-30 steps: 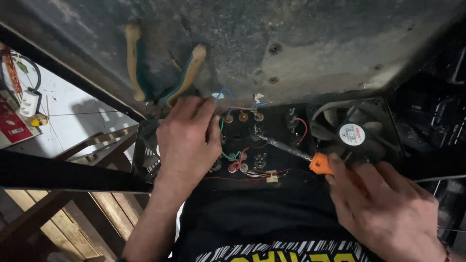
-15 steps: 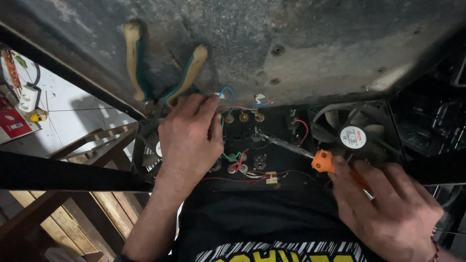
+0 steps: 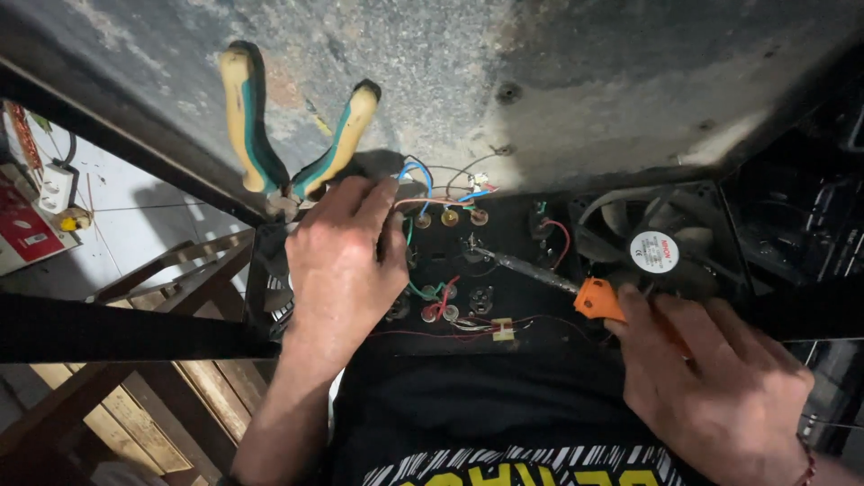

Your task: Soldering wires to terminals and using pliers to adjust components inside an electronic device.

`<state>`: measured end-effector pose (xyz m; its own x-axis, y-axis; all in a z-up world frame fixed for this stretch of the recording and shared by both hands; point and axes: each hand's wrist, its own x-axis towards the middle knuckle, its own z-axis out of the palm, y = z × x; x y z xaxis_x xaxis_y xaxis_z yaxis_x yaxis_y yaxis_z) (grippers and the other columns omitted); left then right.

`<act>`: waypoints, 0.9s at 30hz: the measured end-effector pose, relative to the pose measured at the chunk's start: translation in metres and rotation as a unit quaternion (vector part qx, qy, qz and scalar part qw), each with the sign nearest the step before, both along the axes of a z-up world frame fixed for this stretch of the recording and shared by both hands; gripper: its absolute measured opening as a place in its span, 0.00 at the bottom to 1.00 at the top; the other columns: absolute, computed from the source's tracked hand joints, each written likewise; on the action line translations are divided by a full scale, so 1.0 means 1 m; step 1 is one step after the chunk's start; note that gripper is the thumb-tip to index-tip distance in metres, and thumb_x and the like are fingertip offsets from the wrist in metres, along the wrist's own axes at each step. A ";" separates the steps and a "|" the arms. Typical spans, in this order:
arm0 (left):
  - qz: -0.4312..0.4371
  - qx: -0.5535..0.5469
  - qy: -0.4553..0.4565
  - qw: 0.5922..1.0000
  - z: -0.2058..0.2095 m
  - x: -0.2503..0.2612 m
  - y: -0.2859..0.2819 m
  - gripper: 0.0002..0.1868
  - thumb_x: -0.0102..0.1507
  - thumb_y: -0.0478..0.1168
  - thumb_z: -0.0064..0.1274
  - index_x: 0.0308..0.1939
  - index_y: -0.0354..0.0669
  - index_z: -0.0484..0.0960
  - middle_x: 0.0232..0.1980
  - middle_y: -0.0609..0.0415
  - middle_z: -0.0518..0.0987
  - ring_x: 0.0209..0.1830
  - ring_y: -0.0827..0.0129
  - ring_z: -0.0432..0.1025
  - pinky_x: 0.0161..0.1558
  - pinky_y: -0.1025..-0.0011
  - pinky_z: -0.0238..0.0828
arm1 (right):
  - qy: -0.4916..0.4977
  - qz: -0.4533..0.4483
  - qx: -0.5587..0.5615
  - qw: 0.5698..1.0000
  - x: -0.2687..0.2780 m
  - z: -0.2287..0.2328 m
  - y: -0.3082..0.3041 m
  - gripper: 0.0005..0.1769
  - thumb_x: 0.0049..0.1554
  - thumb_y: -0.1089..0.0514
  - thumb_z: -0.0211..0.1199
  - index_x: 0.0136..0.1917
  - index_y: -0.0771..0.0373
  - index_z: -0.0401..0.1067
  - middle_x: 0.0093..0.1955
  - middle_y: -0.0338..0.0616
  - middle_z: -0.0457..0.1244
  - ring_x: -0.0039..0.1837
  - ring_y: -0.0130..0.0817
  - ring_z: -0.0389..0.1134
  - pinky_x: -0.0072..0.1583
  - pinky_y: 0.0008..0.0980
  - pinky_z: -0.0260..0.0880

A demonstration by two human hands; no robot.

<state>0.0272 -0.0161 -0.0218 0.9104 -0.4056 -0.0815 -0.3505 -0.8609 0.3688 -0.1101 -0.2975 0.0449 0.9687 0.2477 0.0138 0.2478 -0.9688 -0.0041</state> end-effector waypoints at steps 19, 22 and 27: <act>0.003 -0.007 -0.006 1.000 0.002 -0.001 0.004 0.18 0.58 0.35 0.57 0.53 0.44 0.83 0.43 0.52 0.77 0.41 0.52 0.75 0.34 0.54 0.72 | 0.035 -0.021 -0.094 0.995 0.004 0.004 0.002 0.06 0.68 0.48 0.66 0.58 0.44 0.79 0.38 0.29 0.58 0.37 0.27 0.67 0.36 0.30 0.64; 0.003 -0.003 -0.008 1.000 0.002 -0.001 0.005 0.19 0.58 0.35 0.58 0.54 0.44 0.83 0.43 0.52 0.77 0.40 0.52 0.74 0.34 0.54 0.71 | 0.011 -0.008 -0.076 0.997 0.008 0.006 0.003 0.06 0.67 0.54 0.70 0.58 0.44 0.80 0.40 0.30 0.60 0.39 0.30 0.67 0.37 0.31 0.65; 0.009 0.005 0.009 1.000 0.007 -0.001 0.008 0.17 0.58 0.37 0.58 0.52 0.44 0.83 0.43 0.52 0.77 0.39 0.51 0.74 0.32 0.53 0.71 | 0.018 -0.015 -0.090 0.996 0.002 0.003 0.002 0.12 0.62 0.54 0.68 0.60 0.43 0.80 0.42 0.29 0.61 0.41 0.30 0.69 0.40 0.30 0.69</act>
<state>0.0263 -0.0081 -0.0152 0.9158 -0.3885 -0.1014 -0.3288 -0.8706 0.3658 -0.1083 -0.2957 0.0477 0.9747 0.2143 -0.0631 0.2219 -0.9614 0.1628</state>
